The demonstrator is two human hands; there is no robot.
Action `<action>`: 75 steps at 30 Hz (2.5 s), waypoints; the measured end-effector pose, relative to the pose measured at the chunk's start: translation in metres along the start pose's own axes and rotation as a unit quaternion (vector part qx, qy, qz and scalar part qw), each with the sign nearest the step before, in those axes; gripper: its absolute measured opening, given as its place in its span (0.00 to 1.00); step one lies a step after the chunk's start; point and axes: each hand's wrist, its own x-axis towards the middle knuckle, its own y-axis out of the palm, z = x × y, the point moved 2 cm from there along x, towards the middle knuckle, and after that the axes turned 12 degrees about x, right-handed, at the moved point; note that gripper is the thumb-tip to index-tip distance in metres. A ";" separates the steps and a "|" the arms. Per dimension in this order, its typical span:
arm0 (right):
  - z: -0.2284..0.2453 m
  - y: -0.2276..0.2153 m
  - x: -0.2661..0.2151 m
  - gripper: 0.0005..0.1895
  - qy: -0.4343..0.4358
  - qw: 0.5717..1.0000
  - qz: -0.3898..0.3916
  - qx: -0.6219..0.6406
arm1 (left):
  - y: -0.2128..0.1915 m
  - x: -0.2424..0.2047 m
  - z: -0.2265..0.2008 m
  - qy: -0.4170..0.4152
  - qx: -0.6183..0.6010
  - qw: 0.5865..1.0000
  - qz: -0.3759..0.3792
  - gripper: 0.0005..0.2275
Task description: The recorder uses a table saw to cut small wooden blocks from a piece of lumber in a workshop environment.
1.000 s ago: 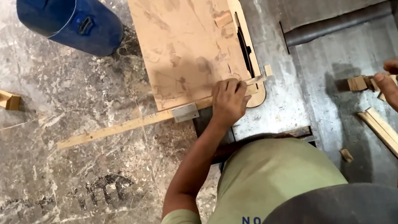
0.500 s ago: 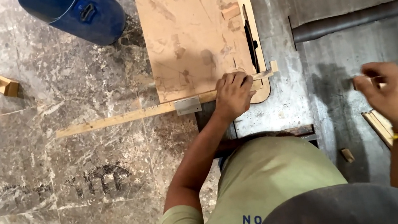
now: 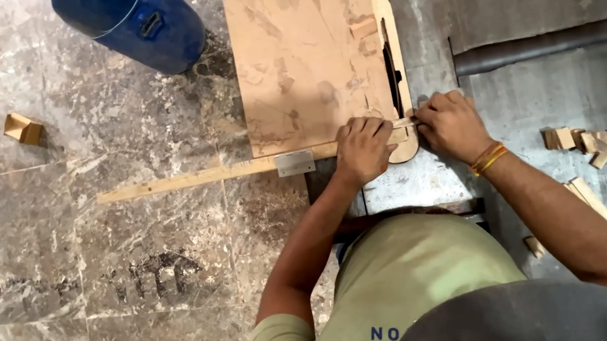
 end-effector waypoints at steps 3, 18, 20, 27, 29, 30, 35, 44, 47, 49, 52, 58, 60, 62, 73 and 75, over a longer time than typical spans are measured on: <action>-0.004 0.007 -0.001 0.08 0.027 1.000 0.008 -0.008 | -0.002 0.001 0.002 -0.005 -0.025 1.000 0.009 0.20; -0.006 0.006 0.007 0.09 0.018 0.996 0.053 -0.062 | -0.002 0.011 0.010 -0.016 -0.066 0.996 0.049 0.16; -0.005 0.004 0.008 0.10 0.017 0.996 0.055 -0.061 | -0.003 0.013 0.011 -0.017 -0.065 0.996 0.061 0.17; -0.007 0.004 0.007 0.09 0.024 0.997 0.059 -0.048 | -0.006 0.013 0.007 -0.054 -0.004 0.995 0.086 0.22; -0.009 0.005 0.007 0.08 0.025 0.997 0.060 -0.043 | -0.004 0.007 0.005 -0.051 0.017 0.996 0.064 0.23; -0.009 0.005 0.008 0.08 0.025 0.997 0.059 -0.039 | -0.004 0.005 0.004 -0.048 0.039 0.997 0.041 0.23; -0.012 0.005 0.008 0.06 0.038 0.996 0.072 -0.031 | 0.000 0.005 0.006 -0.031 0.046 0.998 0.031 0.24; -0.011 0.002 0.022 0.06 0.011 0.998 0.057 -0.034 | 0.004 0.015 0.016 -0.017 0.049 0.999 -0.006 0.24; -0.015 0.005 0.025 0.05 0.008 0.997 0.056 -0.045 | 0.003 0.021 0.018 -0.020 0.053 0.998 0.006 0.23; -0.018 0.007 0.027 0.05 0.011 0.997 0.063 -0.052 | 0.003 0.024 0.020 -0.023 0.056 0.998 0.011 0.23; -0.020 0.010 0.031 0.05 0.020 0.995 0.071 -0.062 | 0.004 0.027 0.022 -0.021 0.061 0.998 0.026 0.23; -0.029 0.017 0.036 0.06 0.012 0.996 0.054 -0.072 | 0.008 0.035 0.028 -0.014 0.049 0.998 0.022 0.22; -0.030 0.017 0.038 0.06 -0.003 0.995 0.045 -0.091 | 0.006 0.039 0.029 -0.017 0.050 0.998 0.027 0.22; -0.034 0.018 0.040 0.06 -0.006 0.995 0.045 -0.094 | 0.005 0.042 0.031 -0.020 0.043 0.998 0.038 0.21; -0.042 0.015 0.054 0.08 -0.041 0.992 0.047 -0.106 | 0.003 0.056 0.039 -0.021 0.041 0.997 0.059 0.22; -0.045 0.016 0.056 0.06 -0.052 0.988 0.054 -0.132 | 0.002 0.058 0.041 -0.021 0.041 0.998 0.050 0.21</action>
